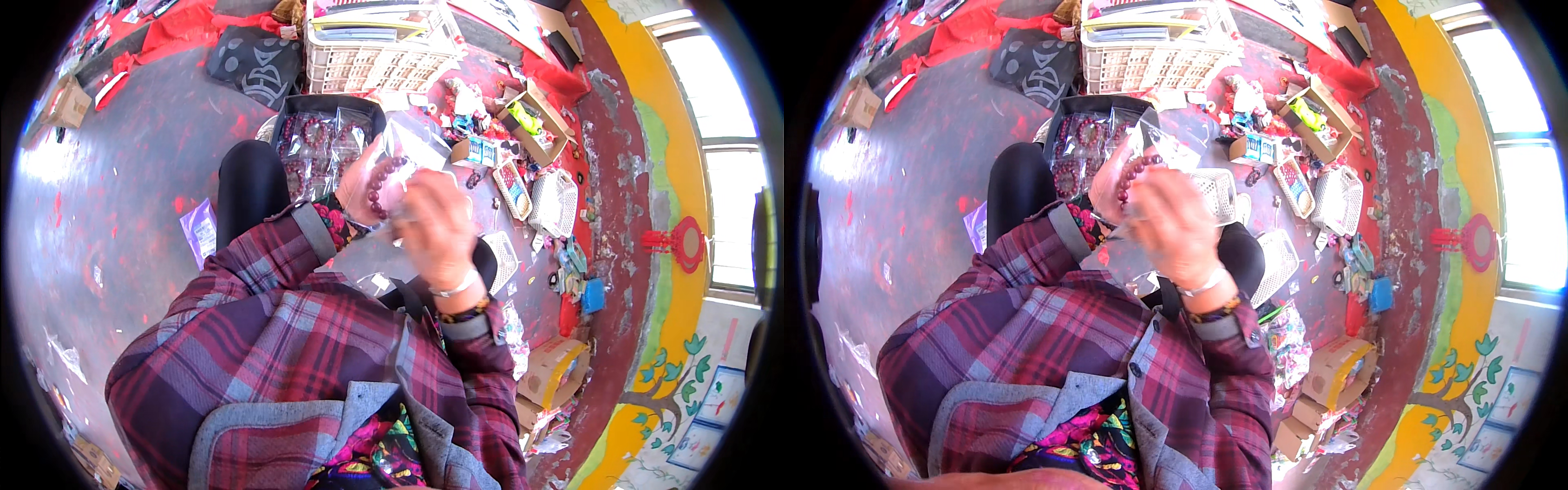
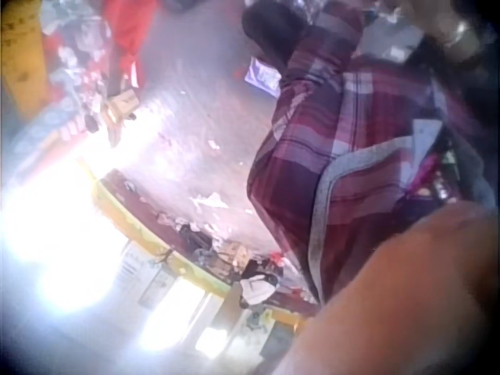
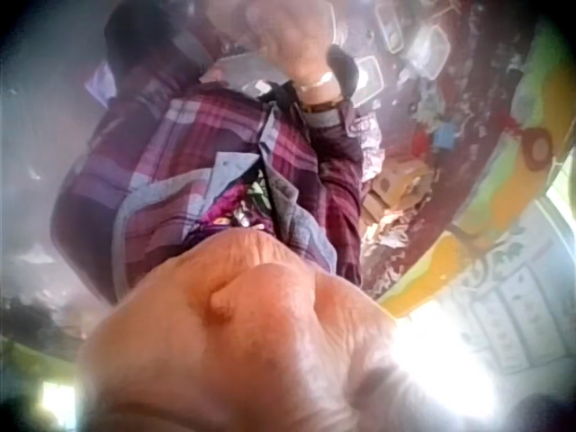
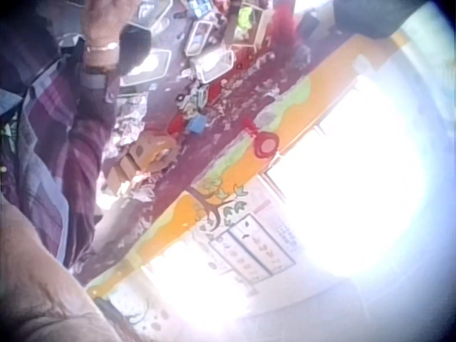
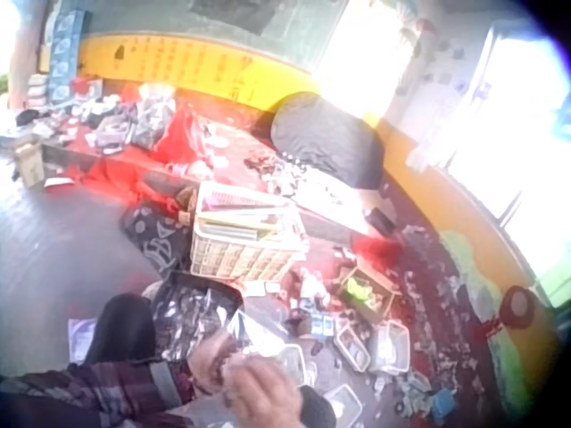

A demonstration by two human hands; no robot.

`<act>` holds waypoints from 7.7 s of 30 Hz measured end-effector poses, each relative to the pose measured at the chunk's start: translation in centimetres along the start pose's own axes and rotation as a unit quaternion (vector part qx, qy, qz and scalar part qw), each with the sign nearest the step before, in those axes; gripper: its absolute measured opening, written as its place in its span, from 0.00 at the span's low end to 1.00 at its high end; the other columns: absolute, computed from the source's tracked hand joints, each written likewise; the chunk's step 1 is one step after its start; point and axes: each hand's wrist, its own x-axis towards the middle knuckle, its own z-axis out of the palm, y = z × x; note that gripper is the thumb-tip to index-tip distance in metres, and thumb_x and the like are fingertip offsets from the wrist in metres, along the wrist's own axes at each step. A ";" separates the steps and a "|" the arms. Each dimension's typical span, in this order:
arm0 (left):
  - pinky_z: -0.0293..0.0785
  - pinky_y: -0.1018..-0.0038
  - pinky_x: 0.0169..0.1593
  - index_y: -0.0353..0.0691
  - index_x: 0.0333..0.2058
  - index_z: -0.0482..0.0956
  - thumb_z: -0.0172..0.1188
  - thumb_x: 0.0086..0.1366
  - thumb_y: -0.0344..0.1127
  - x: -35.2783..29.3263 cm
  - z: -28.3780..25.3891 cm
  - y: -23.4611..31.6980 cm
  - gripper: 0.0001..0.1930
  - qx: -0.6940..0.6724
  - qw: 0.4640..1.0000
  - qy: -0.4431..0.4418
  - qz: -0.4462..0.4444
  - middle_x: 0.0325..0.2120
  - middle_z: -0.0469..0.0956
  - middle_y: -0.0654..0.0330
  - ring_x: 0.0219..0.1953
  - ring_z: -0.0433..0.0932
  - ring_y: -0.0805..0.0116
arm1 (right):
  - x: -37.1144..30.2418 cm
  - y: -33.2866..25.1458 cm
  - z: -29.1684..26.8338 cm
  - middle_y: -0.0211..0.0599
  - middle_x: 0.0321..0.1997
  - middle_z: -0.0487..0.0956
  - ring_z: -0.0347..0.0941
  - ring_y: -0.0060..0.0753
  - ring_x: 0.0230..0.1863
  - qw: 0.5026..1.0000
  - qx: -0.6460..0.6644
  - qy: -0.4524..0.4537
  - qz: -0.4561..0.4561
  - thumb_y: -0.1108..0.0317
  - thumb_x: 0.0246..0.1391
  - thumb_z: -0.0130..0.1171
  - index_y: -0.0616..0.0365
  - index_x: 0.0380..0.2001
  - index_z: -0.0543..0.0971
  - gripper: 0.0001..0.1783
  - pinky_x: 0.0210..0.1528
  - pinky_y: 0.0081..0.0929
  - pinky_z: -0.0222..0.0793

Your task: The person sits on the floor and repeatedly picks up small plastic bags containing dark beads. They wipe each bag with a cloth and place it into a white plastic basket. The person continues this process, handling the bags one at a time and organizing them into the basket.

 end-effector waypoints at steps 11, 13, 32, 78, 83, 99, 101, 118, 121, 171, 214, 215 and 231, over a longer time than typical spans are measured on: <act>0.64 0.61 0.58 0.42 0.56 0.64 0.37 0.68 0.52 -1.0 0.0 -1.4 0.25 0.181 0.958 0.211 0.070 0.52 0.69 0.53 0.54 0.69 0.59 | 1.0 4.2 4.2 0.41 0.51 0.71 0.67 0.46 0.52 0.992 -0.107 -0.066 -0.006 0.65 0.43 0.58 0.50 0.43 0.76 0.19 0.46 0.39 0.65; 0.63 0.53 0.58 0.44 0.57 0.63 0.35 0.69 0.51 -1.2 -0.5 -1.3 0.25 0.313 0.913 0.251 0.072 0.54 0.68 0.53 0.54 0.70 0.56 | 2.0 5.6 4.0 0.42 0.49 0.72 0.67 0.47 0.50 0.992 -0.122 -0.043 -0.005 0.67 0.42 0.58 0.51 0.41 0.77 0.18 0.48 0.40 0.65; 0.66 0.43 0.50 0.43 0.48 0.72 0.52 0.58 0.63 -4.6 -5.3 2.7 0.31 0.100 0.920 0.374 0.063 0.42 0.75 0.53 0.45 0.74 0.52 | -13.5 13.8 2.2 0.32 0.16 0.70 0.64 0.23 0.16 0.801 0.155 -0.032 0.577 0.63 0.55 0.52 0.62 0.29 0.77 0.12 0.20 0.25 0.54; 0.50 0.56 0.63 0.40 0.61 0.54 0.46 0.63 0.49 -12.8 -21.6 18.8 0.32 0.824 -0.016 0.562 -0.062 0.60 0.55 0.45 0.63 0.52 0.48 | -10.0 13.3 4.5 0.33 0.28 0.78 0.69 0.17 0.31 0.802 0.187 -0.151 0.546 0.70 0.54 0.53 0.64 0.41 0.78 0.12 0.34 0.19 0.66; 0.60 0.56 0.56 0.38 0.54 0.63 0.50 0.60 0.45 -10.1 -19.6 18.3 0.25 0.824 -0.017 0.567 -0.012 0.52 0.66 0.46 0.55 0.64 0.46 | -10.7 14.2 3.2 0.36 0.28 0.78 0.71 0.23 0.30 0.730 0.285 -0.035 0.620 0.69 0.55 0.52 0.67 0.36 0.78 0.11 0.35 0.21 0.67; 0.70 0.59 0.48 0.33 0.40 0.74 0.52 0.53 0.37 4.4 -29.2 3.8 0.17 0.880 0.197 0.164 -0.400 0.37 0.75 0.46 0.43 0.73 0.48 | -15.1 14.4 -4.9 0.50 0.39 0.75 0.74 0.29 0.27 0.529 0.500 0.415 0.546 0.54 0.58 0.46 0.65 0.46 0.69 0.23 0.21 0.17 0.71; 0.70 0.59 0.48 0.31 0.43 0.71 0.54 0.52 0.39 4.2 -31.6 2.2 0.22 0.842 0.163 0.198 -0.475 0.39 0.73 0.42 0.43 0.74 0.49 | -16.2 14.8 -5.7 0.50 0.39 0.75 0.74 0.30 0.27 0.510 0.514 0.412 0.553 0.54 0.58 0.45 0.64 0.46 0.69 0.23 0.21 0.17 0.71; 0.52 0.62 0.63 0.37 0.58 0.60 0.49 0.53 0.28 9.7 -40.3 4.2 0.30 0.811 0.090 0.232 -0.530 0.52 0.69 0.49 0.61 0.59 0.53 | -18.2 15.3 -8.1 0.53 0.35 0.72 0.72 0.42 0.34 0.429 0.538 0.475 0.549 0.54 0.54 0.48 0.61 0.40 0.70 0.20 0.32 0.36 0.77; 0.66 0.61 0.54 0.37 0.46 0.74 0.54 0.51 0.32 8.8 -42.0 4.8 0.21 0.816 0.053 0.213 -0.534 0.43 0.76 0.50 0.49 0.72 0.52 | -17.4 15.6 -8.1 0.52 0.35 0.71 0.71 0.41 0.36 0.431 0.544 0.462 0.553 0.53 0.54 0.47 0.62 0.39 0.69 0.21 0.36 0.34 0.76; 0.65 0.52 0.55 0.41 0.59 0.59 0.47 0.54 0.29 -3.5 2.9 -0.4 0.30 0.202 0.951 0.234 -0.004 0.52 0.66 0.57 0.53 0.67 0.54 | -7.0 15.2 4.7 0.44 0.33 0.80 0.77 0.39 0.35 0.870 0.009 -0.026 0.493 0.72 0.49 0.54 0.54 0.37 0.80 0.11 0.40 0.28 0.70; 0.72 0.47 0.44 0.45 0.45 0.71 0.41 0.68 0.50 -2.1 2.4 2.2 0.18 0.274 0.896 0.331 0.110 0.40 0.74 0.60 0.41 0.75 0.60 | -4.5 3.0 0.7 0.37 0.34 0.78 0.75 0.26 0.33 0.635 0.524 0.166 0.542 0.67 0.61 0.47 0.65 0.40 0.76 0.13 0.37 0.21 0.72; 0.75 0.48 0.39 0.46 0.41 0.73 0.41 0.68 0.50 -1.5 3.2 1.2 0.17 0.278 0.889 0.348 0.111 0.27 0.75 0.66 0.30 0.75 0.70 | -3.8 2.8 0.5 0.36 0.36 0.78 0.75 0.25 0.35 0.700 0.478 0.178 0.500 0.68 0.60 0.48 0.65 0.41 0.75 0.12 0.39 0.20 0.70; 0.71 0.58 0.49 0.48 0.56 0.61 0.45 0.64 0.60 -2.4 0.7 -2.2 0.29 0.298 0.903 0.310 0.015 0.50 0.68 0.60 0.49 0.71 0.60 | -2.1 5.7 6.5 0.44 0.48 0.73 0.68 0.48 0.49 0.987 -0.116 -0.049 0.100 0.70 0.48 0.53 0.54 0.45 0.74 0.17 0.49 0.38 0.66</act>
